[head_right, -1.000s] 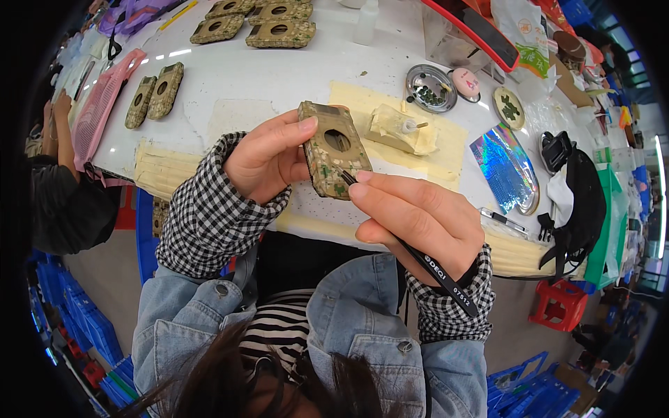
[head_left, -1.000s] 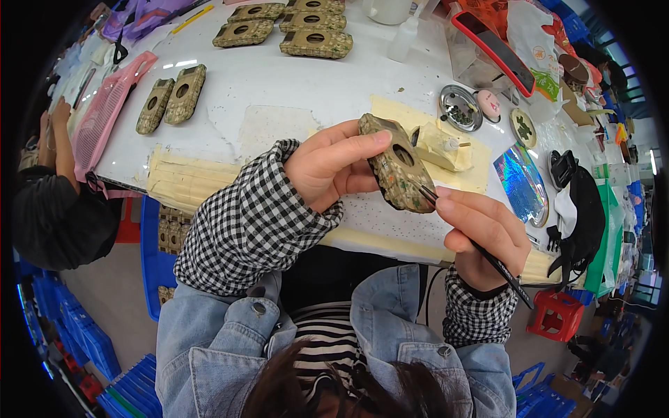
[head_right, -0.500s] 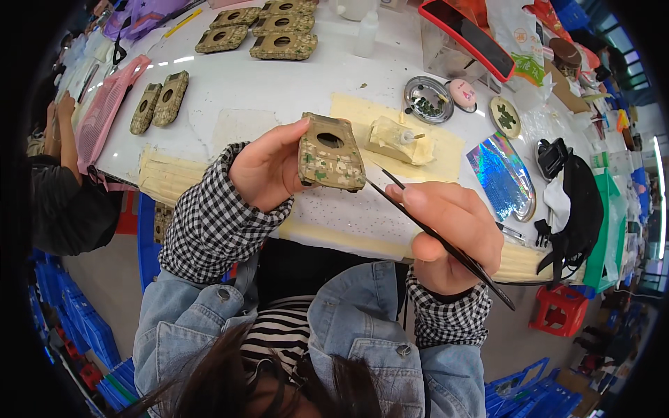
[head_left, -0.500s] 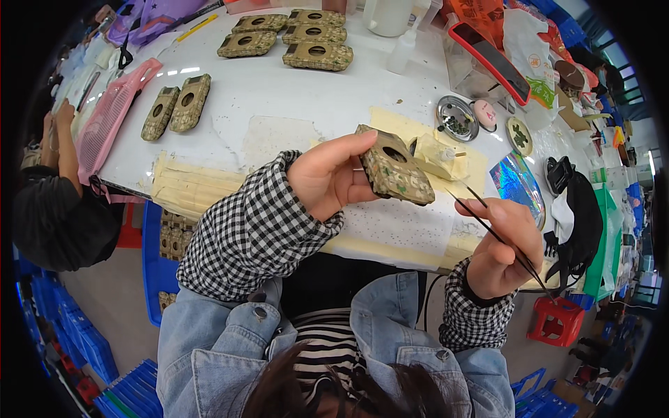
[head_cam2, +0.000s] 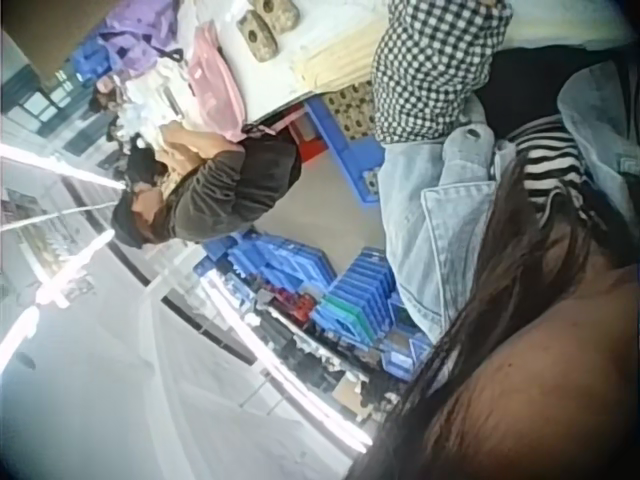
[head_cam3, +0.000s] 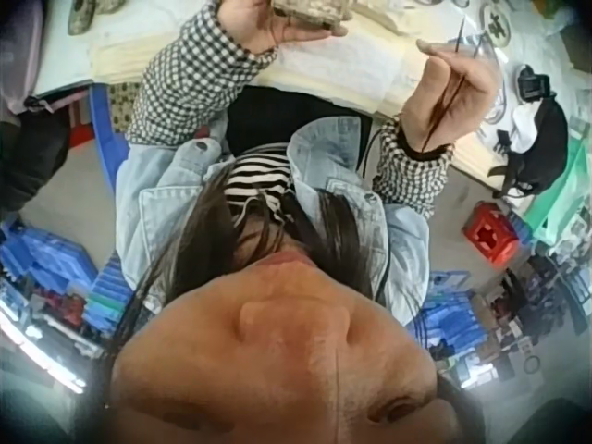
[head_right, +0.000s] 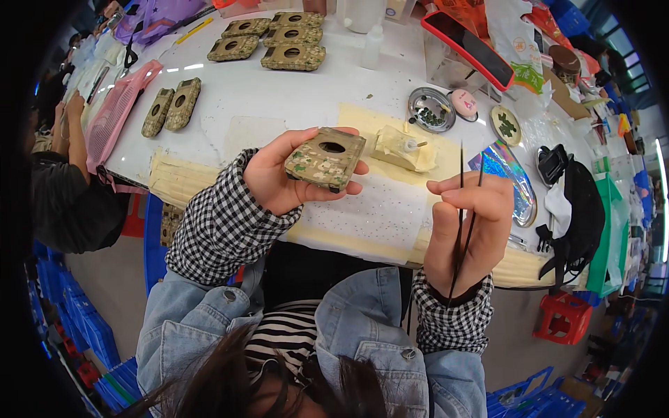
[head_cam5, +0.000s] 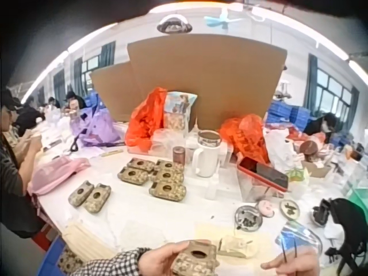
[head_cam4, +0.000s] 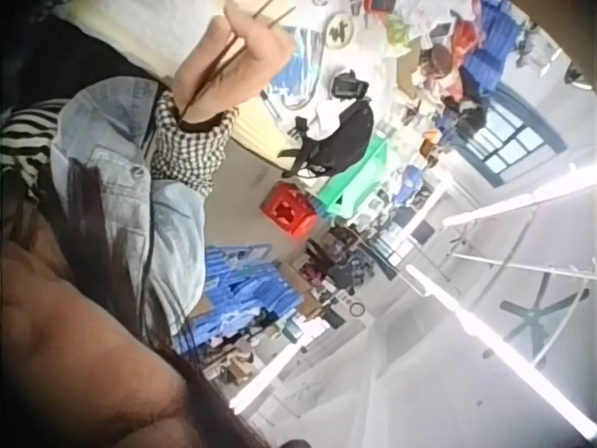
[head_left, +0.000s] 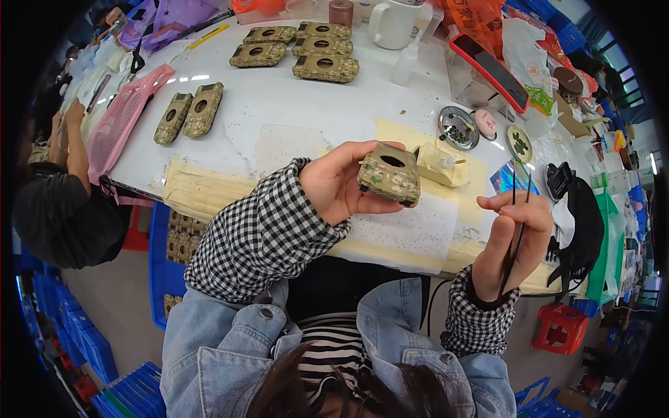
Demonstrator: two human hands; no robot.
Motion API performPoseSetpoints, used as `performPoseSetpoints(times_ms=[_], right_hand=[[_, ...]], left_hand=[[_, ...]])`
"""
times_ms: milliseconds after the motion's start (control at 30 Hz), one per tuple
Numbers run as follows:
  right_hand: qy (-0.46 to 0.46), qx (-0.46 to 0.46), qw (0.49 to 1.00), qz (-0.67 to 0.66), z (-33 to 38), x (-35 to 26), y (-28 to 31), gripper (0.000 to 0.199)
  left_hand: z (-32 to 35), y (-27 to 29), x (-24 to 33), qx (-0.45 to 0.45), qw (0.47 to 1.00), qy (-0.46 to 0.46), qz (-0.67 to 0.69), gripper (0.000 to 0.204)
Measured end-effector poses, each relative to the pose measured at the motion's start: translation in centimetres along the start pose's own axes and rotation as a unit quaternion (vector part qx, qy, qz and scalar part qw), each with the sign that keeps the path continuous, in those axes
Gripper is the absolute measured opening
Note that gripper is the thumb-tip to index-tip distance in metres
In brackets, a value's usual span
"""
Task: Painting camouflage markings onto small toy tank models using a fine brush.
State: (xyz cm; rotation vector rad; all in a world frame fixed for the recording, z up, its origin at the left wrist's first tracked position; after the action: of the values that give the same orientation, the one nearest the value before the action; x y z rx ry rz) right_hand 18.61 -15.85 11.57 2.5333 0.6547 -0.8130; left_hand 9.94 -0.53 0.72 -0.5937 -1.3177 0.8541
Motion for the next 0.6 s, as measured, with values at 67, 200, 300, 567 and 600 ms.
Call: performPoseSetpoints(times_ms=[67,200,300,567,600], right_hand=[[-0.018,0.01,0.999,0.041,-0.1,0.6,0.7,0.01],[0.008,-0.013,0.978,0.208,-1.0,0.6,1.1,0.006],[-0.048,-0.024,0.973,0.226,-1.3,2.3,1.0,0.006],[-0.022,-0.083,0.948,0.306,-1.5,4.3,-0.2,0.018],[-0.018,-0.086,0.95,0.299,-1.5,4.5,-0.3,0.019]], left_hand=[[-0.1,-0.2,-0.1,-0.006,1.0,0.003,-0.004,0.05],[-0.1,-0.1,-0.2,-0.019,1.0,0.004,0.003,0.051],[-0.1,-0.1,-0.2,-0.027,1.0,0.004,0.008,0.051],[0.0,0.1,0.8,0.051,0.994,-0.06,-0.072,0.047],[0.0,0.1,1.1,0.058,0.991,-0.083,-0.087,0.047]])
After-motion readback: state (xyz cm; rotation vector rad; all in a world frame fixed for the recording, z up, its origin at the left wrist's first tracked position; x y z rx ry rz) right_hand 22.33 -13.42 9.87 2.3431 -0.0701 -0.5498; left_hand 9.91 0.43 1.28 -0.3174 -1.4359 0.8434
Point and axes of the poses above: each hand's wrist, its own z-axis away from the middle knuckle, its own y-axis out of the back of the hand, x = y × z, the point moved 8 cm from there along -z, towards the middle knuckle, and after that the axes turned 2 degrees about -z, right-handed, at the moved point
